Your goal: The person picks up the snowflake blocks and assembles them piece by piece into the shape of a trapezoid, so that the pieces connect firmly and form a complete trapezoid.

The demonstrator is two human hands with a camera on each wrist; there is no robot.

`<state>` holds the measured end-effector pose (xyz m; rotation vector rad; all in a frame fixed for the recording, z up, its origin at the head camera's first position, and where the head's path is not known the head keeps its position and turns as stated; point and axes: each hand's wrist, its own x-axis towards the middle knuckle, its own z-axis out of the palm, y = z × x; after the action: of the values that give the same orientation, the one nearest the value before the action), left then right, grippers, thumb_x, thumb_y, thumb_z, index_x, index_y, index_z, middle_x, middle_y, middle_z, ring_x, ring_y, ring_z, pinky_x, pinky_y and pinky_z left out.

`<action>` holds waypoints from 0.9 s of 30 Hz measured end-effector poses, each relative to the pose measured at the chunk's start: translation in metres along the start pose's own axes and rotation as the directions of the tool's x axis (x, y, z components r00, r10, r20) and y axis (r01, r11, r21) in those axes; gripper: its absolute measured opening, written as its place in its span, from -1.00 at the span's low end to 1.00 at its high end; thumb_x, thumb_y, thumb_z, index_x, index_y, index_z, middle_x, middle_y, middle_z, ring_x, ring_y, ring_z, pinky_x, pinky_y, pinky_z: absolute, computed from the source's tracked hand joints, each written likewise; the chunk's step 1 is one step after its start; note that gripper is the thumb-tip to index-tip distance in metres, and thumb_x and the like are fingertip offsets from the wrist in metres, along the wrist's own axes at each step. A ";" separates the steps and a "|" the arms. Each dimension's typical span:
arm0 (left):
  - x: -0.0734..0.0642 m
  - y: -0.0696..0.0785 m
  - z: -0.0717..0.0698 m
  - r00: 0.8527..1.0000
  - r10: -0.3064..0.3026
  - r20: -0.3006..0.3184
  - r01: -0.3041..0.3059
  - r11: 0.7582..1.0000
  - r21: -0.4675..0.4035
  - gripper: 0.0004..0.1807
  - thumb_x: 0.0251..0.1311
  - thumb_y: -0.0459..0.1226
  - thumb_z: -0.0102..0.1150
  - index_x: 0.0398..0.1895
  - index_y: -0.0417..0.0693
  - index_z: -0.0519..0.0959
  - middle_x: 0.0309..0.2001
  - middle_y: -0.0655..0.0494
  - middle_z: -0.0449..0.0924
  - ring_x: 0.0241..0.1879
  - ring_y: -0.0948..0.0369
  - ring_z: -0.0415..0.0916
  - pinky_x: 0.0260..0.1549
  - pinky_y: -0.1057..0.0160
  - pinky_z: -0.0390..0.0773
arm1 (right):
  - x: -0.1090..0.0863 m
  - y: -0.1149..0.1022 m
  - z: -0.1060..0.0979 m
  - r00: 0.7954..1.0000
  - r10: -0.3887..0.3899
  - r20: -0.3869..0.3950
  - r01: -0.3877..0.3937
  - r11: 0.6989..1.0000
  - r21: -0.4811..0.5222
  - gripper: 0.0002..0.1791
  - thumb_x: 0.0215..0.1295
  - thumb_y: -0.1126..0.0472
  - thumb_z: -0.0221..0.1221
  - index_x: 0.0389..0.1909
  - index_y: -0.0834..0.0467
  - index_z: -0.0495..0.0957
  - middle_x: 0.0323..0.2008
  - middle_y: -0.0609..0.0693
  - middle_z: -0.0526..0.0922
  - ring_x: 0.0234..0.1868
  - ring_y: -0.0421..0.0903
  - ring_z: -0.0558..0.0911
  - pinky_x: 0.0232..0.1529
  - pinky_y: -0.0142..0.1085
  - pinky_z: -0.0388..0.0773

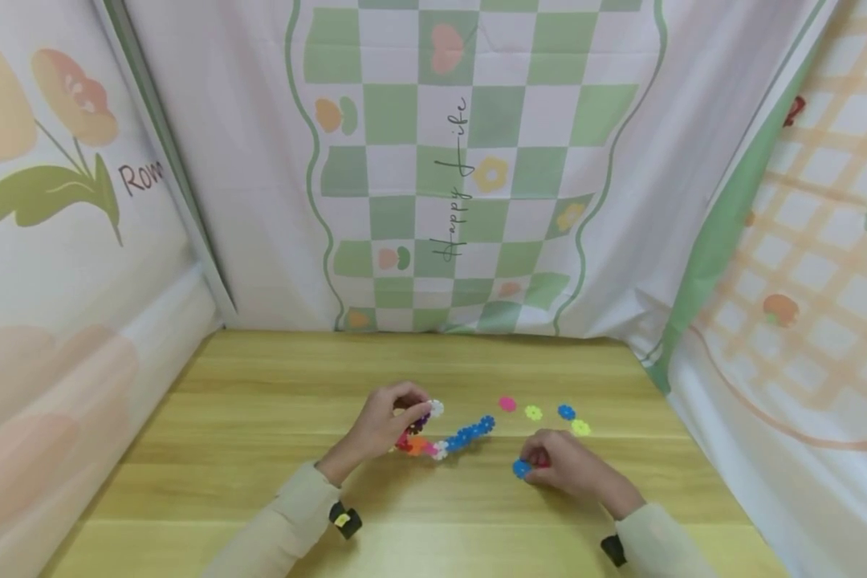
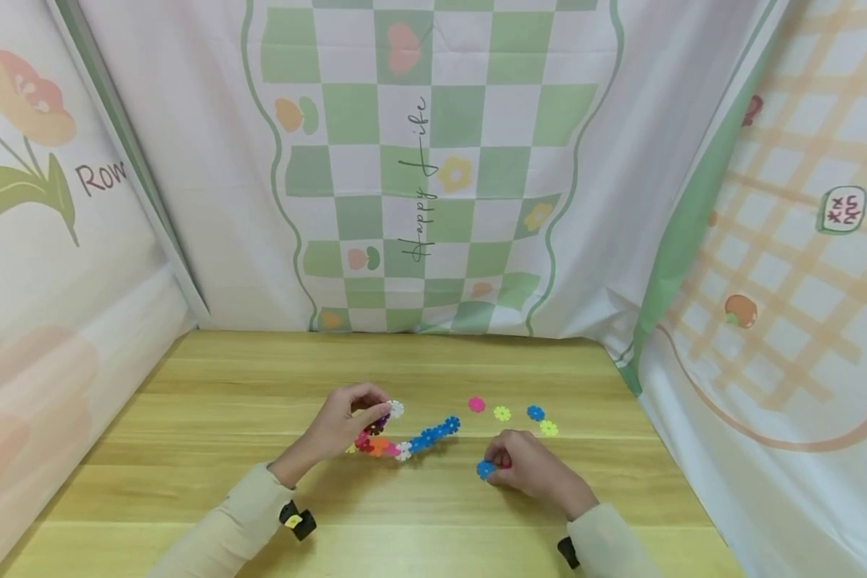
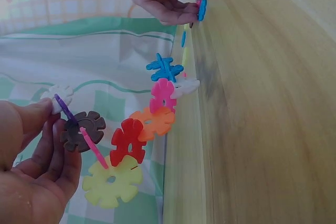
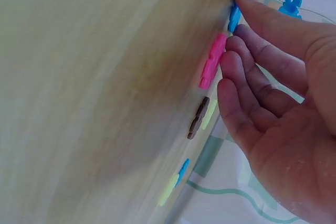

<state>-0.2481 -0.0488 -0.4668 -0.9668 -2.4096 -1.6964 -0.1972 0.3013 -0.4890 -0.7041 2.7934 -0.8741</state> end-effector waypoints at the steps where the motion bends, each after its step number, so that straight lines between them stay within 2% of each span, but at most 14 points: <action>1: 0.000 0.000 0.000 1.000 0.001 0.000 -0.001 1.000 -0.002 -0.89 0.50 -0.24 0.24 -0.12 -0.07 0.70 -0.22 0.02 0.75 -0.23 0.24 0.68 -0.22 0.36 0.69 | 0.001 0.001 0.001 1.000 0.007 0.005 -0.007 1.000 0.008 -0.76 0.15 0.24 0.53 -0.21 0.19 0.71 -0.35 -0.07 0.67 -0.35 -0.36 0.54 -0.31 -0.44 0.61; 5: -0.001 0.000 0.000 1.000 0.008 -0.001 -0.008 1.000 -0.008 -0.90 0.50 -0.25 0.25 -0.12 -0.05 0.70 -0.23 0.03 0.74 -0.25 0.25 0.67 -0.23 0.36 0.69 | 0.005 0.001 0.003 0.999 0.024 0.031 -0.026 0.996 0.084 -0.75 0.15 0.22 0.53 -0.24 0.13 0.65 -0.33 -0.10 0.69 -0.31 -0.33 0.59 -0.24 -0.43 0.66; 10: -0.001 -0.002 0.001 1.000 0.018 0.000 -0.018 1.000 -0.002 -0.91 0.49 -0.24 0.25 -0.13 -0.05 0.70 -0.24 0.05 0.74 -0.26 0.27 0.66 -0.21 0.36 0.69 | 0.014 -0.007 0.003 1.000 -0.010 0.013 0.007 0.980 0.198 -0.84 0.28 0.23 0.45 -0.23 0.13 0.65 -0.30 -0.08 0.73 -0.28 -0.31 0.66 -0.21 -0.41 0.70; 13: -0.001 -0.003 0.002 1.000 0.016 -0.001 -0.016 1.000 0.000 -0.92 0.49 -0.24 0.26 -0.15 -0.04 0.70 -0.24 0.06 0.74 -0.26 0.27 0.67 -0.20 0.36 0.69 | 0.023 -0.021 -0.001 0.999 -0.026 -0.039 0.035 0.971 0.238 -0.85 0.33 0.22 0.42 -0.20 0.15 0.66 -0.28 -0.04 0.74 -0.27 -0.27 0.69 -0.22 -0.40 0.72; 20: -0.001 -0.003 0.006 1.000 0.007 -0.006 -0.007 1.000 0.002 -0.91 0.49 -0.24 0.25 -0.17 -0.05 0.69 -0.29 0.03 0.72 -0.29 0.21 0.65 -0.42 0.33 0.68 | 0.048 -0.062 -0.018 0.995 0.008 -0.095 0.023 0.948 0.317 -0.80 0.42 0.13 0.37 -0.10 0.16 0.66 -0.21 0.05 0.75 -0.17 -0.02 0.75 -0.15 -0.30 0.76; 25: 0.000 0.000 0.009 1.000 0.016 -0.018 -0.015 0.998 0.053 -0.94 0.49 -0.27 0.26 -0.19 -0.02 0.67 -0.29 0.10 0.71 -0.26 0.24 0.65 -0.31 0.34 0.69 | 0.063 -0.081 -0.022 0.994 0.039 -0.105 0.005 0.921 0.390 -0.72 0.43 0.07 0.37 -0.06 0.19 0.65 -0.18 0.10 0.74 -0.17 -0.02 0.76 -0.06 -0.17 0.78; 27: 0.000 0.001 0.010 0.999 0.026 -0.029 -0.024 0.997 0.070 -0.95 0.48 -0.28 0.25 -0.19 -0.01 0.67 -0.29 0.12 0.70 -0.27 0.26 0.64 -0.30 0.32 0.69 | 0.067 -0.086 -0.022 0.992 0.053 -0.113 0.000 0.905 0.425 -0.70 0.43 0.06 0.36 -0.05 0.21 0.64 -0.18 0.12 0.74 -0.18 -0.06 0.77 -0.06 -0.19 0.77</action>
<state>-0.2444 -0.0400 -0.4699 -0.9512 -2.4104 -1.5955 -0.2278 0.2186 -0.4213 -0.5529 2.5585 -1.5023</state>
